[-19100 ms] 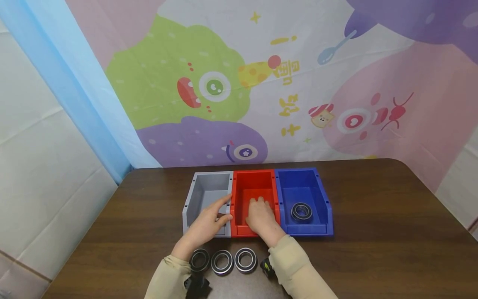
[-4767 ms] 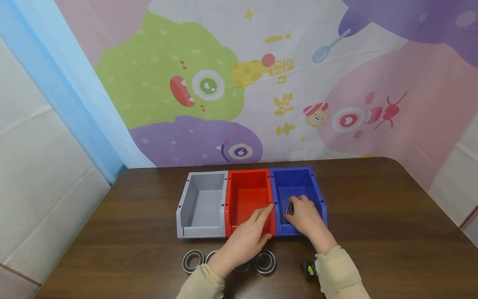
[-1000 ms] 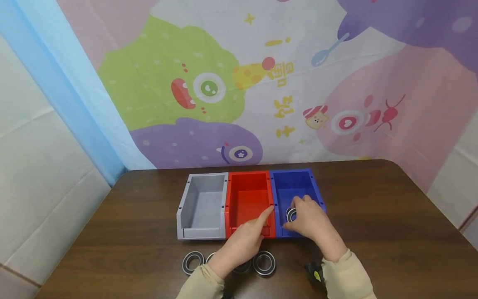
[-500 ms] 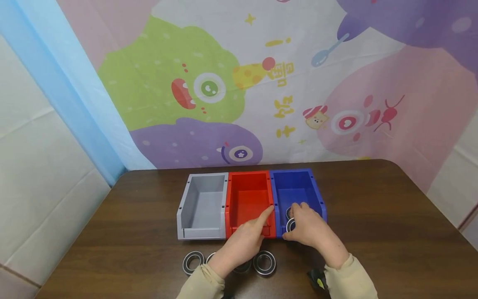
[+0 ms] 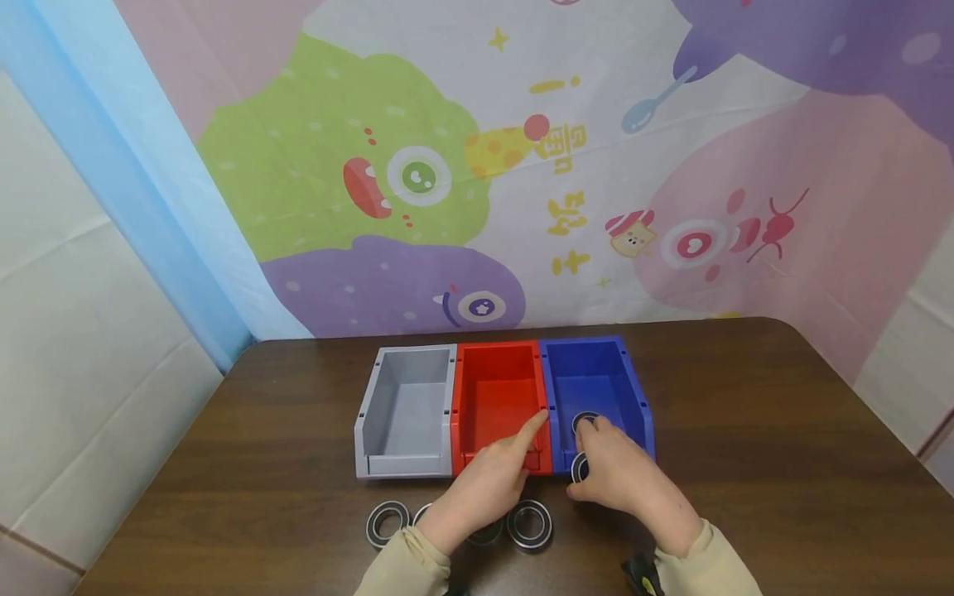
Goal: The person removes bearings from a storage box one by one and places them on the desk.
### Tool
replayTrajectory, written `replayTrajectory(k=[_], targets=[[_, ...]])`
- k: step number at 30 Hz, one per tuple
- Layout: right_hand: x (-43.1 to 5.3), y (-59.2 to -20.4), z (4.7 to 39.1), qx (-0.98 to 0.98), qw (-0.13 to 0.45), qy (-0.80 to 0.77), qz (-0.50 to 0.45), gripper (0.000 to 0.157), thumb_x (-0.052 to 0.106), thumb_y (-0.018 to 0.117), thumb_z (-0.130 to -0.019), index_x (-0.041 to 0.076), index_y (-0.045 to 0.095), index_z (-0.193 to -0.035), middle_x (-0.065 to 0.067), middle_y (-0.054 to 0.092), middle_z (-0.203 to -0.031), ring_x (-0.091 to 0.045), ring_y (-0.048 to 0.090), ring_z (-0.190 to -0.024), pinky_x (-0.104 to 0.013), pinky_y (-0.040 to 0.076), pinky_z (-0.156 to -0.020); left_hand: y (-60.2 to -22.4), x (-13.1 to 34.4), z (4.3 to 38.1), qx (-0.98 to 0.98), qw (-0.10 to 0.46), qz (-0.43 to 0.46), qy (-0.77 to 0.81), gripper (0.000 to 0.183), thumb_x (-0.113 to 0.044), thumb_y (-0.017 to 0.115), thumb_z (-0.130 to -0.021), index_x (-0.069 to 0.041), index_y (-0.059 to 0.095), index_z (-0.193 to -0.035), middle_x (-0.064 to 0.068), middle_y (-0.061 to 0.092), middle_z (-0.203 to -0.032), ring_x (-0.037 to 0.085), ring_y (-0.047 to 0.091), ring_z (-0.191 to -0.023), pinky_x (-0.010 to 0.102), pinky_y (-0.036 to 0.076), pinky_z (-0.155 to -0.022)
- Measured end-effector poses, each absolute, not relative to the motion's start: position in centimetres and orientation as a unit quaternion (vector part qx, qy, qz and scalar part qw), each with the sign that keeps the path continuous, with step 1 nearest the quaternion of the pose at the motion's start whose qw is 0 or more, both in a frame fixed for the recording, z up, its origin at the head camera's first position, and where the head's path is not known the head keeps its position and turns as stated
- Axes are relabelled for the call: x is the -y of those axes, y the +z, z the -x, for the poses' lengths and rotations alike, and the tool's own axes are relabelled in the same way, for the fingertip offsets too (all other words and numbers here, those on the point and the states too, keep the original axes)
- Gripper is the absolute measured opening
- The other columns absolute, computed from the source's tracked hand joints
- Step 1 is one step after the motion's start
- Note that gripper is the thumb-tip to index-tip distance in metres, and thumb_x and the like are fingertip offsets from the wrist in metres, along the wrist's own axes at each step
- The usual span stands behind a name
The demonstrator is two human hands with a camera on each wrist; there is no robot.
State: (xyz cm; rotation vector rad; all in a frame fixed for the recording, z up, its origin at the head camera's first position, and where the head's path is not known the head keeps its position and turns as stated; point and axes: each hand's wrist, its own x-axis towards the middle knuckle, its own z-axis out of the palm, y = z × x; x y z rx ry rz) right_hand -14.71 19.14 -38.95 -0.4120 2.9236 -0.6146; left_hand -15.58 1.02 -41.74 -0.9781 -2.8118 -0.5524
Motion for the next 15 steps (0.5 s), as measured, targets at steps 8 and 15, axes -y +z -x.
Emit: replayTrajectory(k=[8,15], targets=[[-19.2,-39.2,13.8,-0.968,0.047,-0.188,0.162,0.045,0.024,0.083,-0.056,0.011,0.047,-0.079,-0.002,0.041,-0.075,-0.015,0.041,-0.065,-0.027,0.036,-0.056,-41.8,-1.0,15.5,0.928,0.057,0.323,-0.177,0.073,-0.002,0.065,-0.077,-0.011,0.029,-0.14,0.001,0.062,-0.077,0.012,0.06,-0.067,0.019,0.05,-0.068],[-19.2,-39.4,13.0,-0.967,0.043,-0.17,0.186,0.042,0.022,0.082,-0.054,0.012,0.05,-0.079,0.0,0.042,-0.076,-0.013,0.042,-0.064,-0.028,0.037,-0.056,-41.7,-1.1,15.4,0.926,0.068,0.327,-0.176,0.073,-0.001,0.065,-0.076,-0.01,0.029,-0.14,0.001,0.061,-0.075,0.013,0.059,-0.066,0.019,0.05,-0.066]])
